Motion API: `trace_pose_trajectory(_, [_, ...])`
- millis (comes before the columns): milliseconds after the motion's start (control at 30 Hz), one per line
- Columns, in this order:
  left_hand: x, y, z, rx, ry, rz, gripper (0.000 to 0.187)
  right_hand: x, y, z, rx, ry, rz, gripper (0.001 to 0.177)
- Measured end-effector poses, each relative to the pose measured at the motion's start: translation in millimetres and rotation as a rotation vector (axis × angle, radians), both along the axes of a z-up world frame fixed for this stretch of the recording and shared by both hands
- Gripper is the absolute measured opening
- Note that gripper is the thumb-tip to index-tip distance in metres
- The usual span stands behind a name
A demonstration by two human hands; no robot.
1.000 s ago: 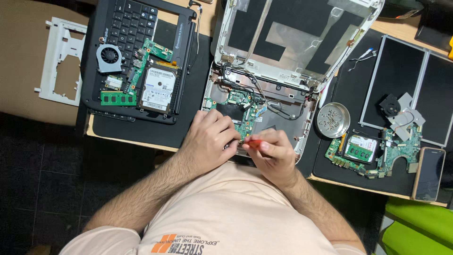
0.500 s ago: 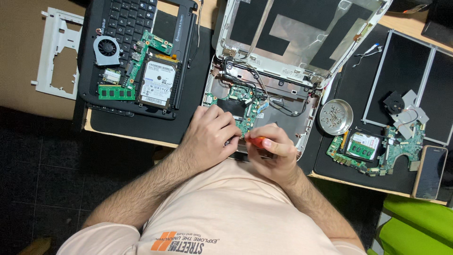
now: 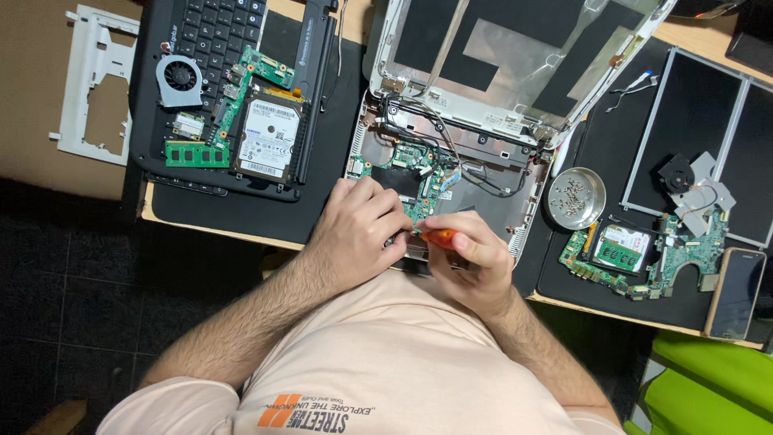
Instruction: The person uses a screwdriver to remove screws from the motherboard of a disassembled laptop resting on their lap. They then use their hands to disconnect cables and remove the motherboard from the laptop chassis.
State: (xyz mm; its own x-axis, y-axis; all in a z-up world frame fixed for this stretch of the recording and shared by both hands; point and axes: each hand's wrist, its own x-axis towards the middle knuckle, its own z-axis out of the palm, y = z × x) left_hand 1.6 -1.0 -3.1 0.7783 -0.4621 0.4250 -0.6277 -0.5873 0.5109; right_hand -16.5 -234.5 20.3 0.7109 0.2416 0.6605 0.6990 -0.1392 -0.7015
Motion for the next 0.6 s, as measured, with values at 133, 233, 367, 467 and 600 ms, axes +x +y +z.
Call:
trace_pose_trajectory(133, [0.1,0.1,-0.9,-0.015,0.008,-0.006,0.005,-2.2,-3.9,-12.2,-0.038,-0.019,-0.049,0.065])
trace_pose_trajectory(233, [0.6,-0.4,1.0,-0.014,0.004,-0.005,0.006,-4.1,-12.2,-32.8,0.04,-0.026,-0.031,0.067])
trace_pose_trajectory(367, [-0.4,-0.2,0.6,-0.014,-0.002,-0.004,0.005,-1.0,-3.1,-7.2,-0.002,-0.067,0.004,0.069])
trace_pose_trajectory(467, [-0.8,-0.2,-1.3,-0.013,0.004,-0.004,0.006,-5.1,-6.6,-11.4,-0.013,-0.051,0.004,0.067])
trace_pose_trajectory(600, [-1.2,0.1,-1.4,-0.007,0.011,-0.009,0.007,-11.3,0.3,-14.3,0.024,-0.011,-0.028,0.043])
